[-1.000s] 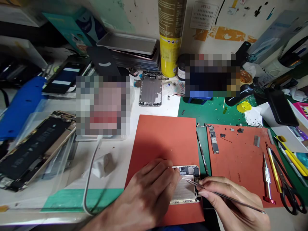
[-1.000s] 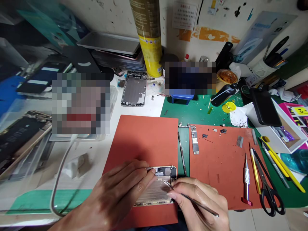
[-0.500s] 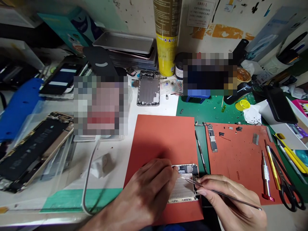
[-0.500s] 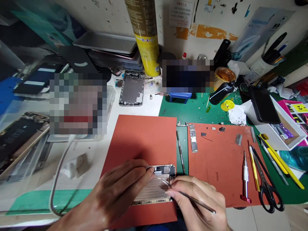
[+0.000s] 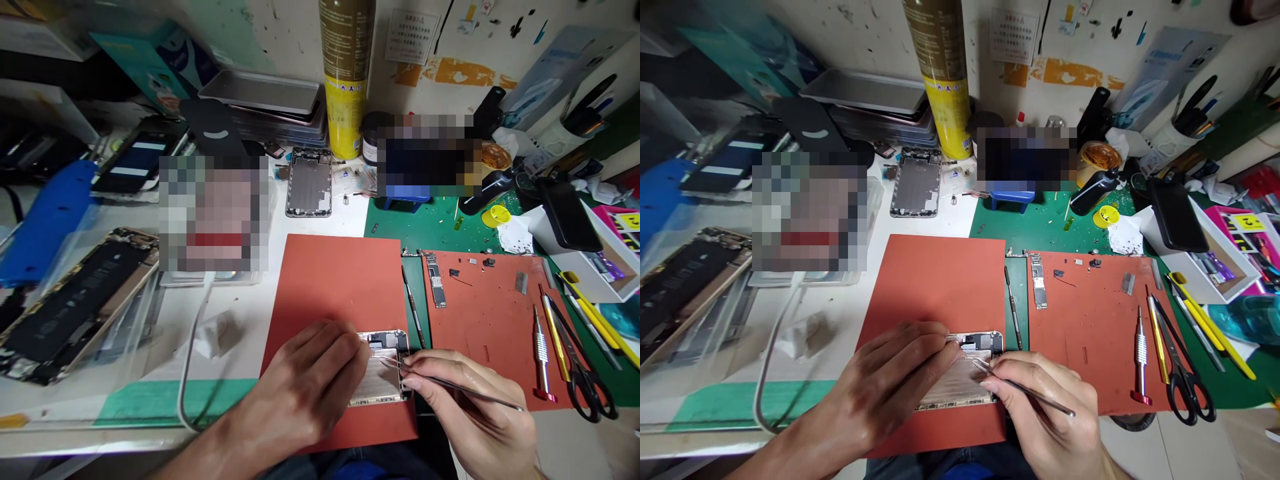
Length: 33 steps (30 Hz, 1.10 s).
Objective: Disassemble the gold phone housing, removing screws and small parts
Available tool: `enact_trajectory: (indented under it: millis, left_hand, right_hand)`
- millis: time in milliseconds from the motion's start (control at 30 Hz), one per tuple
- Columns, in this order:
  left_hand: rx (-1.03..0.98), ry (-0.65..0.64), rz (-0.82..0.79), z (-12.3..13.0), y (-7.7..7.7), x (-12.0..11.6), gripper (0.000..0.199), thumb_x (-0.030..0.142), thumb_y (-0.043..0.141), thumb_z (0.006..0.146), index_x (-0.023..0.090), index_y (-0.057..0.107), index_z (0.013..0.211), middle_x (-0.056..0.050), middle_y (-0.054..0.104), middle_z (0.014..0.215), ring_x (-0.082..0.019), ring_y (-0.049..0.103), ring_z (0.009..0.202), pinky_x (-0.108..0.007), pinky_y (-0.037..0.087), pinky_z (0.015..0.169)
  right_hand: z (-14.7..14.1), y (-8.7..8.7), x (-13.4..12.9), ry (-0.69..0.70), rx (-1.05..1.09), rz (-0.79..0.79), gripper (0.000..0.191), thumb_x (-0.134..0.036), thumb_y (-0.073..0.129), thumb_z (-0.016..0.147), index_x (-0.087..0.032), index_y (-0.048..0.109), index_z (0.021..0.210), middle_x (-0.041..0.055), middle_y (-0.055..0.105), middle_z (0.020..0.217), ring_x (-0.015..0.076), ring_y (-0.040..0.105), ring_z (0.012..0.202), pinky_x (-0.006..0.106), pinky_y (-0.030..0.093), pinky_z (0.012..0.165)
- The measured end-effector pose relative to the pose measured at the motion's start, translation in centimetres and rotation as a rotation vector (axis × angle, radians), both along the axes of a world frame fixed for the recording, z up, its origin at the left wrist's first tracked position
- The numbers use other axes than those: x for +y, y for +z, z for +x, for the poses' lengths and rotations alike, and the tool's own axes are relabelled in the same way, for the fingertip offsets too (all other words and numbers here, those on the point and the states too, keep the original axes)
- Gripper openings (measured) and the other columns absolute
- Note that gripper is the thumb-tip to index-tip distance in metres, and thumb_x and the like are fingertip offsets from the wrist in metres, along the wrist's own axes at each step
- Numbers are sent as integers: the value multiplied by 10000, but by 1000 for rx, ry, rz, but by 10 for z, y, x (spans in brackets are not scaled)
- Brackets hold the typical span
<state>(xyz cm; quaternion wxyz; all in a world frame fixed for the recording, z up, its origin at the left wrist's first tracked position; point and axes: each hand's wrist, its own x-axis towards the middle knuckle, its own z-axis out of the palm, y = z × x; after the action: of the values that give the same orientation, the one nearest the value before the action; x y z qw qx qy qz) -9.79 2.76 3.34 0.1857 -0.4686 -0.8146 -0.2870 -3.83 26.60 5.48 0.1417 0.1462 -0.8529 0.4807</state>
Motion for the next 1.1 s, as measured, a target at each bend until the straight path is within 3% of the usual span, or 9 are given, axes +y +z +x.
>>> enact_trajectory:
  millis: [133,233,367,467,633,733,933,1100]
  left_hand:
    - [22,-16,-18,1,-2,-1,192,20,536,1034,-3,694,1141,-129,705,978,-284,677,991,-432,615,804]
    - [15,-21,-28,1,-2,-1,209,24,512,1041,8,694,1142,-129,711,981,-279,677,995,-424,612,815]
    - [25,-10,-40,1,1,-1,222,-9,524,1007,11,689,1155,-133,715,1003,-282,677,1013,-420,607,822]
    - [57,-10,-58,1,3,-2,250,1,487,1021,15,686,1171,-131,717,1014,-284,674,1030,-424,607,841]
    - [112,-1,-76,3,3,-2,241,2,476,1017,26,688,1129,-125,720,1002,-295,686,1017,-437,608,837]
    - [149,22,-75,3,5,-1,216,-16,502,989,27,690,1085,-127,711,950,-308,698,971,-441,613,788]
    - [168,34,-95,3,5,-1,198,-37,528,949,34,691,1037,-133,703,915,-313,705,906,-458,642,734]
    - [192,49,-106,6,3,-3,207,-30,537,946,36,697,1060,-138,718,952,-323,717,981,-482,671,803]
  right_hand:
    - [3,1,2,-16,2,-3,224,-31,775,928,-185,776,1091,34,829,956,180,821,873,235,696,826]
    - [7,11,7,-46,-49,-36,198,-63,765,942,-199,758,1085,45,812,960,201,816,893,259,697,780]
    - [2,33,11,-59,-205,-119,166,-134,555,1071,-242,679,1097,72,753,1035,233,781,1020,342,685,841]
    - [-13,43,7,48,-382,43,167,-223,478,1126,-261,639,1111,62,711,1039,199,728,944,311,632,781]
    - [-40,36,-6,210,-524,382,197,-190,409,1129,-243,577,1039,30,684,986,178,656,841,330,535,739]
    - [-51,28,-12,207,-549,486,68,-199,561,1070,-228,620,1089,37,729,983,211,699,871,326,479,695]
    - [-65,23,-16,217,-601,460,188,-61,621,980,-207,689,883,-11,724,789,147,647,695,281,413,636]
    - [-70,20,-15,222,-572,455,239,-15,619,948,-193,700,810,-3,733,795,140,630,680,284,425,639]
